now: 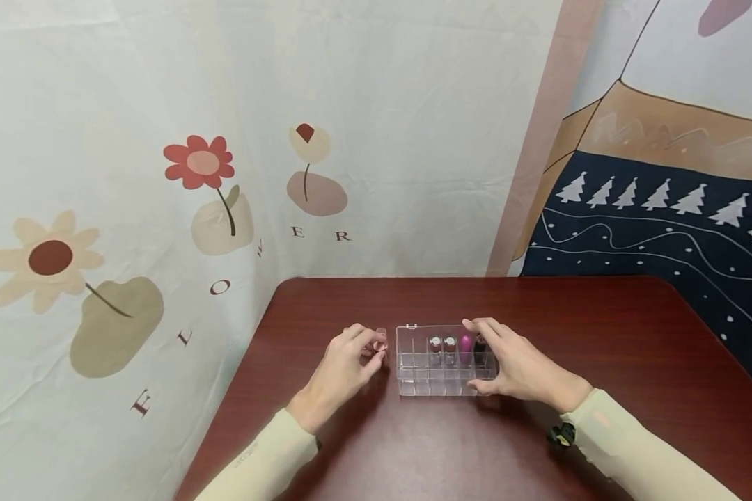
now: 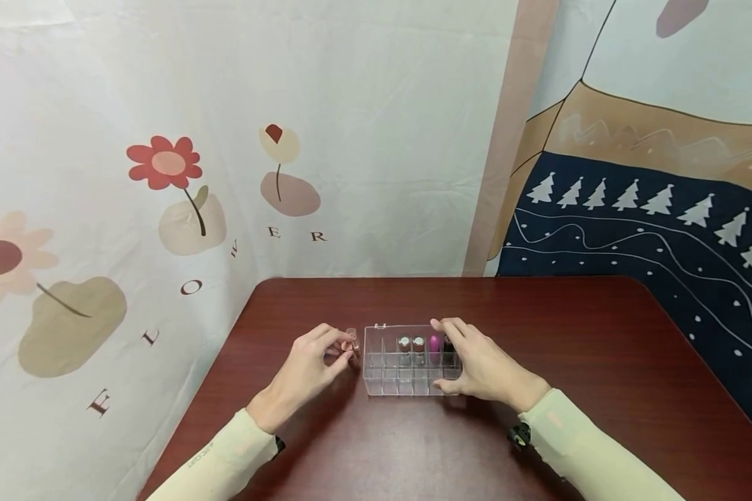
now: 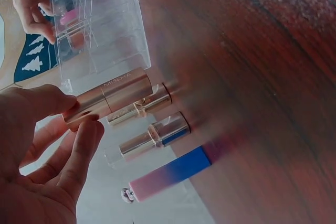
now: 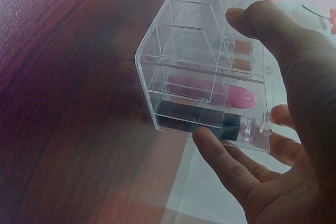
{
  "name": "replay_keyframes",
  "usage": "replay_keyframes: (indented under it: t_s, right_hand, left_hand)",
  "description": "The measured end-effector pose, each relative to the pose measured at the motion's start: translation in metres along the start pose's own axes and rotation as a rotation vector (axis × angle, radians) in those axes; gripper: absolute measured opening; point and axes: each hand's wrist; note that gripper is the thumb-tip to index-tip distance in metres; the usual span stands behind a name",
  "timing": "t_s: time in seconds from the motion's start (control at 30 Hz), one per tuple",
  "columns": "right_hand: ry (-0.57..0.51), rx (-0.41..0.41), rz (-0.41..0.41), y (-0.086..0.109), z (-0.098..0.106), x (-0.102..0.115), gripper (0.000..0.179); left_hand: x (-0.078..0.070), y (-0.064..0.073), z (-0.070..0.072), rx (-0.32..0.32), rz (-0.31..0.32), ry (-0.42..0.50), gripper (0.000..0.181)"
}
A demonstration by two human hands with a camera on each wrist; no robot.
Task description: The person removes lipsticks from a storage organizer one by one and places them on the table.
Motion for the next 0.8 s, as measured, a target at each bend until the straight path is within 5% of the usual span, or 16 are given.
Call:
replay_keyframes:
  t_s: [0.5, 0.8]
  right_hand:
    - [-0.005, 0.000, -0.027, 0.0015, -0.0018, 0.0001, 0.106]
    - [0.001, -0.008, -0.018, 0.0007, -0.0020, 0.0001, 0.107]
  left_hand:
    - [-0.0004, 0.0037, -0.0074, 0.049, 0.038, -0.032, 0.019]
    - [-0.0022, 0.0042, -0.0079, 0.013, 0.060, -0.016, 0.018]
Point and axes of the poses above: each hand's wrist, its own y-axis away from the middle knuckle, its own z-axis out of the back of the hand, x = y × z, and after that the axes turned 14 degrees about -y, right-handed
